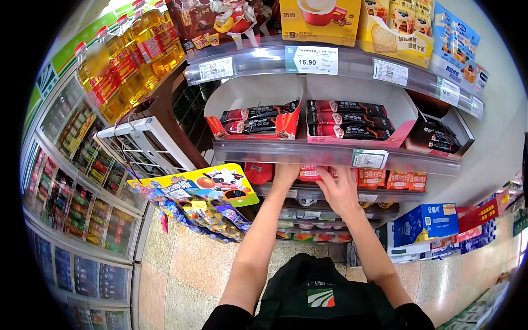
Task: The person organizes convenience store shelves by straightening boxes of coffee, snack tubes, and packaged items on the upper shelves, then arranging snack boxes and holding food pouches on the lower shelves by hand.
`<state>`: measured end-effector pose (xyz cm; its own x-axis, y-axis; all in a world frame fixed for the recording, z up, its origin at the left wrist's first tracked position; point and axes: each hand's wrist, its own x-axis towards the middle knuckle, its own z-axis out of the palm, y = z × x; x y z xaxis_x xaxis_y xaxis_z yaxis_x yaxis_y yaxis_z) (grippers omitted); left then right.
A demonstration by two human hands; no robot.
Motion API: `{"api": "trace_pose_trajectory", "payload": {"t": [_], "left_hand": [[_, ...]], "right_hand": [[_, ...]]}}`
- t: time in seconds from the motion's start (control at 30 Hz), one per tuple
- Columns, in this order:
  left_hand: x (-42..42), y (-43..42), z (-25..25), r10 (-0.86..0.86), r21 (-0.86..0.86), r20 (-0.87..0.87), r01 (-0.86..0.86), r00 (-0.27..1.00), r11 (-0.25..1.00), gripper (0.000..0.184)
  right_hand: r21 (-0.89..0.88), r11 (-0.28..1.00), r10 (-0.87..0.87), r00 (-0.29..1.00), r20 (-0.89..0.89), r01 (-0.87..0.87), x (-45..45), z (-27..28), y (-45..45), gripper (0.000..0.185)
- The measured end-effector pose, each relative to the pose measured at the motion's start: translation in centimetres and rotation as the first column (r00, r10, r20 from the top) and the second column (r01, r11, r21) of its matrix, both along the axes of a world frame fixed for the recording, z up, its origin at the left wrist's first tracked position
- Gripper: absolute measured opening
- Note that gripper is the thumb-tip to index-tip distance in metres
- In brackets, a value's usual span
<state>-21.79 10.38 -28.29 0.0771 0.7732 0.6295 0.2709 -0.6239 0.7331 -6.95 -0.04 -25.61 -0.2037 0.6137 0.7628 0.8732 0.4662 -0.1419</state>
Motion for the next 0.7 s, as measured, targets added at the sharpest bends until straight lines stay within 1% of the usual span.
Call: {"api": "trace_pose_trajectory", "payload": {"t": [0.03, 0.07, 0.1, 0.13, 0.17, 0.2, 0.23, 0.27, 0.3, 0.37, 0.4, 0.43, 0.47, 0.5, 0.57, 0.6, 0.67, 0.7], "left_hand": [[-0.1, 0.4, 0.0, -0.006, -0.004, 0.001, 0.006, 1.0, 1.0, 0.015], [-0.3, 0.7, -0.2, 0.001, 0.014, -0.056, 0.0, 0.998, 1.0, 0.016], [-0.4, 0.6, -0.3, 0.01, 0.032, -0.113, -0.007, 0.994, 0.999, 0.016], [-0.3, 0.2, -0.5, 0.013, 0.081, -0.166, 0.001, 0.986, 0.997, 0.018], [-0.4, -0.3, -0.7, 0.01, 0.077, -0.166, 0.003, 0.986, 0.997, 0.018], [-0.6, -0.8, -0.4, -0.006, 0.084, -0.183, 0.022, 0.983, 0.996, 0.019], [-0.9, -1.3, -0.1, -0.022, 0.089, -0.198, 0.04, 0.98, 0.995, 0.021], [-1.3, -2.0, 0.2, -0.093, -0.11, -0.175, 0.075, 0.98, 0.991, 0.024], [-1.4, -1.8, -0.4, -0.094, -0.115, -0.177, 0.074, 0.98, 0.991, 0.024], [-1.7, -1.0, -2.0, -0.1, -0.124, -0.163, 0.08, 0.982, 0.989, 0.023], [-1.5, -0.8, -2.2, -0.094, -0.121, -0.161, 0.075, 0.982, 0.99, 0.023], [-1.0, -0.7, -2.4, -0.093, -0.014, -0.122, 0.092, 0.988, 0.996, 0.022], [-0.8, -0.6, -2.6, -0.099, 0.09, -0.087, 0.107, 0.991, 0.99, 0.023], [-1.0, -0.8, -2.1, -0.096, 0.093, -0.088, 0.104, 0.992, 0.99, 0.023], [-1.1, -1.4, -1.2, -0.108, -0.016, -0.084, 0.107, 0.991, 0.994, 0.022], [-1.2, -1.7, -1.0, -0.106, -0.012, -0.086, 0.105, 0.991, 0.994, 0.022], [-1.7, -2.5, -0.7, 0.005, -0.109, -0.213, -0.029, 0.977, 0.994, 0.025], [-2.0, -3.3, -0.3, 0.011, -0.103, -0.214, -0.034, 0.977, 0.994, 0.025]], "right_hand": [[0.089, 0.996, 0.004, 0.999, 0.041, -0.007, -0.1, 0.4, 0.2, 0.033], [0.109, 0.994, -0.027, 0.996, 0.089, 0.017, -0.1, -0.3, 0.5, 0.03], [0.1, 0.995, -0.03, 0.996, 0.089, 0.021, -0.1, -1.0, 0.5, 0.03], [0.047, 0.999, -0.012, 0.994, 0.106, 0.007, -0.1, -1.7, 0.5, 0.03], [-0.003, 1.0, 0.005, 0.992, 0.122, -0.005, 0.0, -2.3, 0.7, 0.029], [0.035, 0.999, 0.005, 0.992, 0.126, -0.009, 0.0, -2.7, 0.5, 0.03], [0.035, 0.999, 0.004, 0.992, 0.127, -0.008, 0.1, -3.0, 0.2, 0.03], [0.026, 1.0, 0.014, 0.995, 0.094, -0.017, 0.1, -3.2, -0.3, 0.029], [0.017, 1.0, 0.025, 0.998, 0.06, -0.026, 0.0, -3.4, -0.7, 0.027], [0.018, 0.999, 0.042, 0.997, 0.057, -0.043, -0.1, -3.7, -1.1, 0.026], [0.051, 0.998, 0.024, 1.0, 0.008, -0.025, -0.2, -3.6, -1.2, 0.025], [0.084, 0.996, 0.009, 0.999, -0.042, -0.006, -0.4, -3.5, -1.1, 0.025], [0.088, 0.996, 0.013, 0.999, -0.042, -0.009, -0.4, -3.4, -0.9, 0.025], [0.068, 0.998, -0.004, 0.999, -0.032, 0.006, -0.4, -3.4, -0.6, 0.025], [0.049, 0.999, -0.021, 1.0, -0.023, 0.022, -0.4, -3.3, -0.6, 0.024], [0.024, 1.0, 0.003, 1.0, -0.006, -0.003, -0.4, -3.3, -0.8, 0.025], [0.005, 0.999, 0.034, 0.999, 0.012, -0.034, -0.3, -3.3, -1.2, 0.025], [0.032, 0.999, 0.037, 0.999, -0.003, -0.037, -0.3, -3.1, -1.5, 0.027]]}}
